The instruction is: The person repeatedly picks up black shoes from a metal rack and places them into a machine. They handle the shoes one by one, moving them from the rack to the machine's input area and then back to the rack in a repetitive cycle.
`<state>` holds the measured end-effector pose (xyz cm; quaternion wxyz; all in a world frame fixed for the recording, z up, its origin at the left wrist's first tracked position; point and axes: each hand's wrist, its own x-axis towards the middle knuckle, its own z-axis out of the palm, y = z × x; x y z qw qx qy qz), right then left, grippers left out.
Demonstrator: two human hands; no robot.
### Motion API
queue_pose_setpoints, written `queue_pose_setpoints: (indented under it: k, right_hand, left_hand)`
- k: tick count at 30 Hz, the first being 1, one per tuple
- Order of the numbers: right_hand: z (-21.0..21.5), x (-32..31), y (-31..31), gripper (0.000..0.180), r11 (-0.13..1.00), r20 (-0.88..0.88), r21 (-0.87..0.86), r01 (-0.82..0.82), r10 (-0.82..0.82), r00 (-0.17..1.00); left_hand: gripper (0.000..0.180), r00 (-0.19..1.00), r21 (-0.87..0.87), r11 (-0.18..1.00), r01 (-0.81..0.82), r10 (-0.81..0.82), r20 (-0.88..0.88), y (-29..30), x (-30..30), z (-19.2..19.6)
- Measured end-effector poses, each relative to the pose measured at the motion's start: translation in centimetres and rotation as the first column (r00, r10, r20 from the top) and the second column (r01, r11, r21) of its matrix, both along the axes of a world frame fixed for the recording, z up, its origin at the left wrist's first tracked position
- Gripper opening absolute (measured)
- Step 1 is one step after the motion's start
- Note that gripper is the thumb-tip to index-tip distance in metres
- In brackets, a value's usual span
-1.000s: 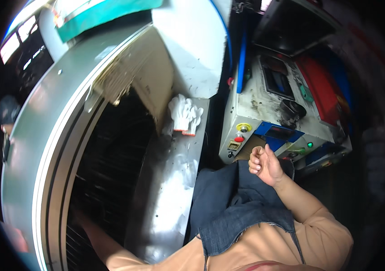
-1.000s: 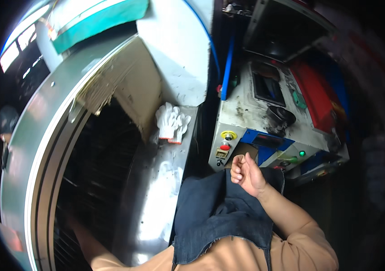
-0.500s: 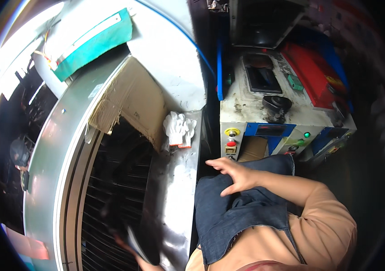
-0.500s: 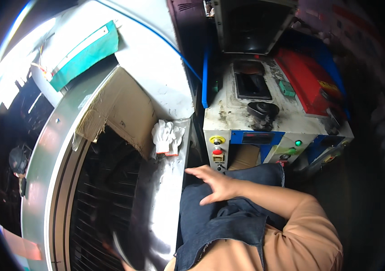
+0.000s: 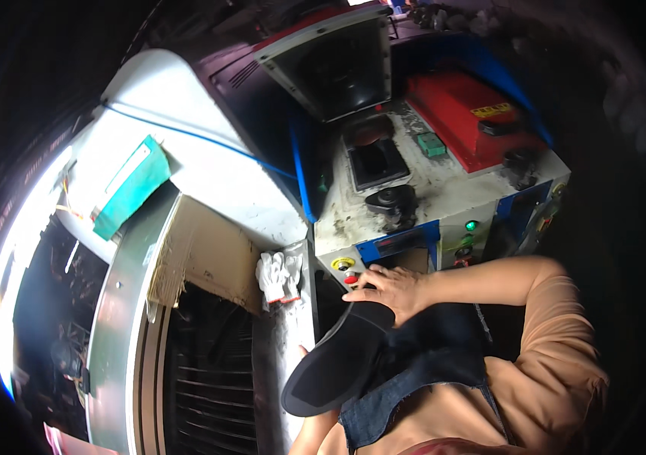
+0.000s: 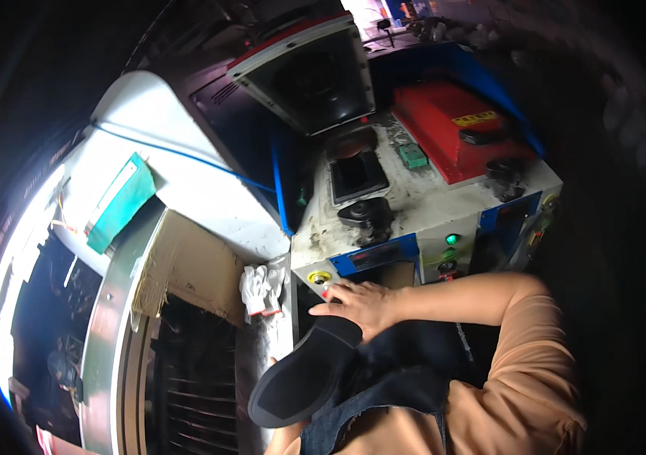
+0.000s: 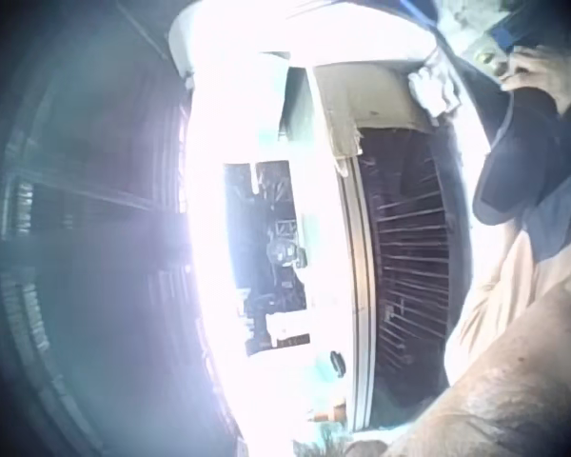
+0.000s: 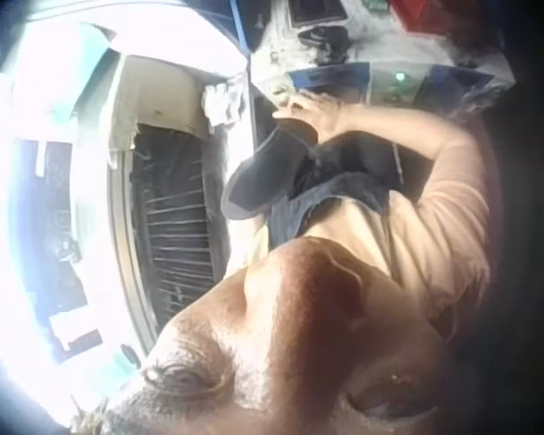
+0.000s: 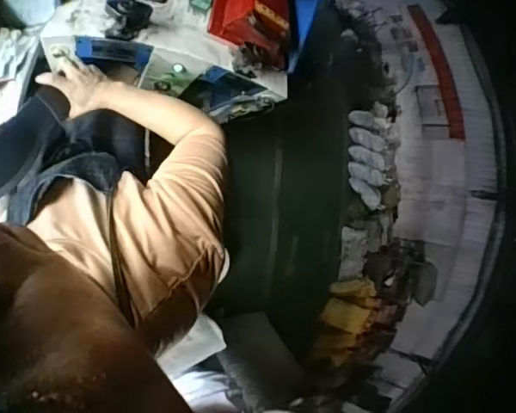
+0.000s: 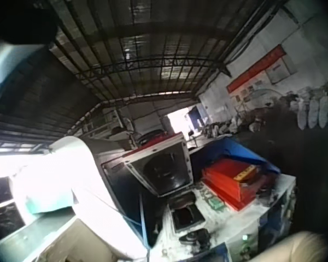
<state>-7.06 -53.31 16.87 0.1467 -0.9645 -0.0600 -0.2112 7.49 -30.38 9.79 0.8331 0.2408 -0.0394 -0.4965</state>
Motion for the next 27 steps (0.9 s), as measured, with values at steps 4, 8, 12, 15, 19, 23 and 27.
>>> queue_pose_setpoints:
  k: [4,8,12,15,19,23,27]
  right_hand:
    - [-4.7,-4.8,0.4,0.105,0.898,-0.430,0.413,0.151,0.047,0.901]
    - [-5.2,-7.2,2.2,0.107,0.773,-0.469,0.552,0.313,-0.023,0.883]
    - [-4.7,-8.2,2.5,0.109,0.861,-0.160,0.506,0.046,0.041,0.986]
    - [-5.7,-8.8,2.3,0.108,0.896,0.035,0.443,0.009,-0.027,0.999]
    - [-4.6,-9.4,2.4,0.103,0.880,0.253,0.473,-0.026,-0.108,0.962]
    - [0.2,-9.3,3.0,0.097,0.231,0.310,0.935,-0.271,-0.158,0.937]
    - [0.9,-10.6,-1.4,0.046,-0.110,0.308,0.928,-0.355,-0.307,0.900]
  left_hand:
    - [0.055,0.997,-0.052,0.997,-0.059,0.056,-0.053,-2.0,-1.9,0.7]
    - [0.053,0.973,0.073,0.979,-0.190,0.178,0.146,-3.8,0.8,1.0]
    - [0.053,0.979,-0.225,0.969,0.098,-0.052,0.199,-5.2,8.1,-0.4]
    - [0.051,0.987,-0.009,0.998,-0.069,0.070,0.146,-9.2,5.6,5.6]
    - [0.069,0.932,0.106,0.988,0.112,-0.141,0.335,-15.2,0.9,14.7]
    - [0.093,0.685,0.131,0.927,0.351,-0.350,0.639,-17.1,1.8,18.2]
    - [0.072,0.503,0.070,0.967,0.246,-0.189,0.843,-18.0,5.6,14.0]
